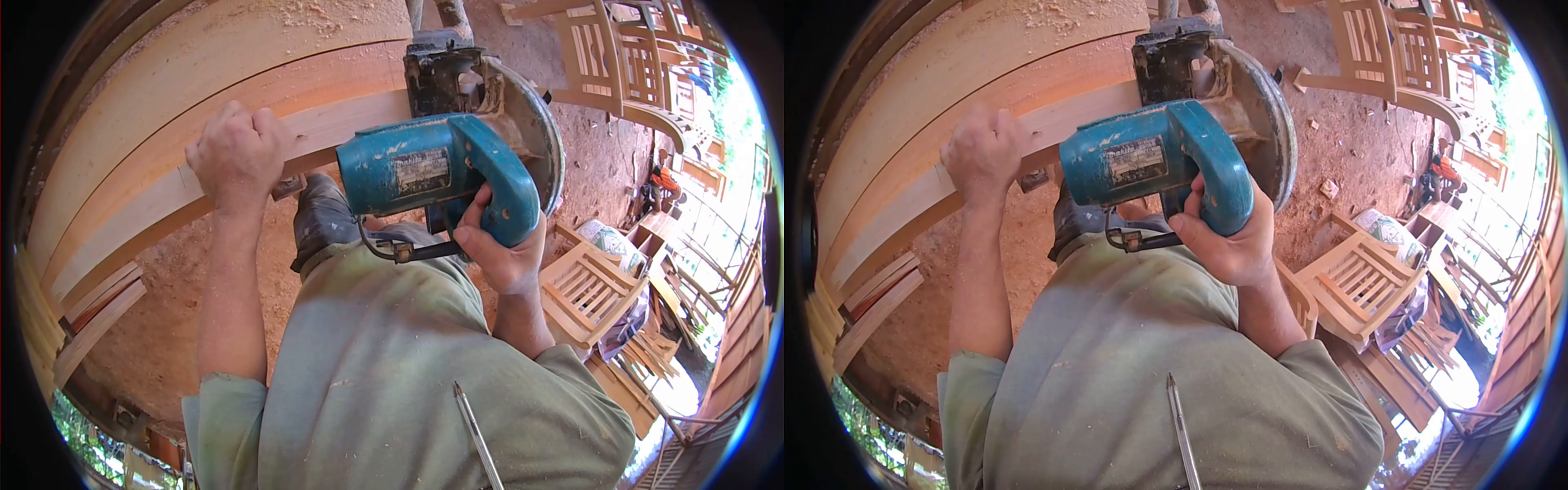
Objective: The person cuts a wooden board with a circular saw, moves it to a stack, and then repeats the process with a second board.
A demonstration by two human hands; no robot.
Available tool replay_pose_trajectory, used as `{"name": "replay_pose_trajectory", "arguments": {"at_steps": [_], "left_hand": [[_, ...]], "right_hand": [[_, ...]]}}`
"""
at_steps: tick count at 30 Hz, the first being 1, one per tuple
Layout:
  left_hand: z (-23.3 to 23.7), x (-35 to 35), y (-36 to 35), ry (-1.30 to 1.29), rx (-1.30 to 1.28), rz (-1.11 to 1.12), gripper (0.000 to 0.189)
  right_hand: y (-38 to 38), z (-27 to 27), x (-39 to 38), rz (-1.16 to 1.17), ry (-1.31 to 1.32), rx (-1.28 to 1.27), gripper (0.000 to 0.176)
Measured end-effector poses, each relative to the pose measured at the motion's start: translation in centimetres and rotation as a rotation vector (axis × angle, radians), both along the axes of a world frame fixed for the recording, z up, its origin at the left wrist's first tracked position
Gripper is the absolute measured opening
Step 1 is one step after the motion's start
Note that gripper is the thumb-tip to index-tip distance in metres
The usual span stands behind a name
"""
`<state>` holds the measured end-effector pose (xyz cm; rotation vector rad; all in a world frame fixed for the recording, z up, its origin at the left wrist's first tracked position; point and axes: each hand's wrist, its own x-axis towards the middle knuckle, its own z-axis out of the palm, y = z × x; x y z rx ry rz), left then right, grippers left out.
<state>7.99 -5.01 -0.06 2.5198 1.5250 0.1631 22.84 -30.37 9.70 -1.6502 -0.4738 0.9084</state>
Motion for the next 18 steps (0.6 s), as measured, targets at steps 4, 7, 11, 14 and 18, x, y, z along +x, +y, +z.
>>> {"name": "replay_pose_trajectory", "arguments": {"at_steps": [4,7,11,14,18], "left_hand": [[-0.13,-0.02,0.00,0.019,-0.006,0.004,0.028],[-0.38,-0.13,0.03,-0.045,0.056,-0.011,0.030],[-0.40,-0.12,0.06,-0.066,0.073,-0.022,0.030],[-0.34,-0.24,-0.08,-0.074,0.074,-0.026,0.030],[-0.32,-0.33,-0.01,-0.069,0.060,-0.029,0.030]], "right_hand": [[-0.04,-0.10,0.12,0.012,-0.013,0.002,0.036],[0.16,0.19,0.11,-0.003,0.032,0.000,0.036],[0.10,-0.13,0.39,0.021,0.006,0.006,0.040],[0.20,0.05,0.28,0.026,-0.008,0.011,0.040],[0.33,0.12,0.24,0.008,0.015,0.020,0.037]]}}
